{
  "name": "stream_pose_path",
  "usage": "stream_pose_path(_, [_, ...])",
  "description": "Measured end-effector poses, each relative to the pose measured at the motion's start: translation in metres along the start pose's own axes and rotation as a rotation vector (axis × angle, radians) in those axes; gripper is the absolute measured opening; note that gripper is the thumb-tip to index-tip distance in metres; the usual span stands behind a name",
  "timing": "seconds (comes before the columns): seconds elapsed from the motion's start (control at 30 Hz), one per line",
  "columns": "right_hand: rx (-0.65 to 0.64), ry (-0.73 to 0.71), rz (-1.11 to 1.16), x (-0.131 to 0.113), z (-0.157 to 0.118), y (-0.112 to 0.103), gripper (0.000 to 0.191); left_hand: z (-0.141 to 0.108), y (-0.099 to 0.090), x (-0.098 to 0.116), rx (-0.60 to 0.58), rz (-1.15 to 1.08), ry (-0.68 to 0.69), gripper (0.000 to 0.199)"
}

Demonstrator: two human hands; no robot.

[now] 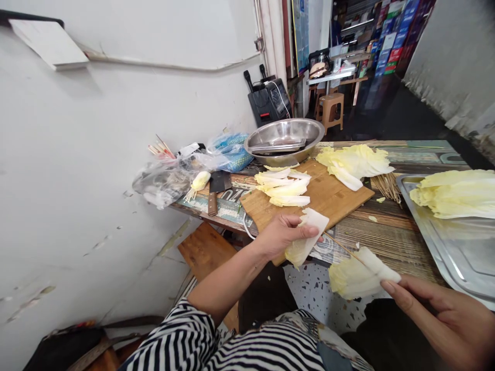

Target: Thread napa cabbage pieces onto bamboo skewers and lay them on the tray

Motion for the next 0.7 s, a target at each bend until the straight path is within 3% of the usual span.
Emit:
stream_pose_path(0.13, [-0.045, -0.017, -0.022, 0.004, 0.002, 0.0, 0.036, 0.0, 0.0, 0.001, -0.035, 0.037, -0.016, 0.053])
stream_pose_path(0.27, [-0.071, 0.06, -0.026, 0.014, 0.002, -0.003, 0.038, -0.002, 0.004, 0.005, -0.091, 0.047, -0.009, 0.049])
stream_pose_path(0.47, [-0.22, 0.104, 0.025, 0.027, 0.008, -0.006, 0.037, -0.003, 0.007, 0.008, -0.185, 0.083, 0.006, 0.045])
stream_pose_path(0.63, [-0.202, 0.062, -0.005, 0.019, 0.009, -0.008, 0.038, -0.003, 0.008, 0.005, -0.2, 0.09, -0.003, 0.044])
stream_pose_path(0.7, [-0.133, 0.031, -0.019, 0.013, 0.008, -0.009, 0.036, -0.003, 0.009, 0.005, -0.207, 0.103, -0.003, 0.044])
Point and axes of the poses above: each hand's wrist, its own z-axis towards the middle knuckle, its own y-axis out of the palm, x = y × z, the point moved 3 cm from there along z, towards the middle knuckle, and after that the axes turned 8 degrees about y, right-handed, at the moved point
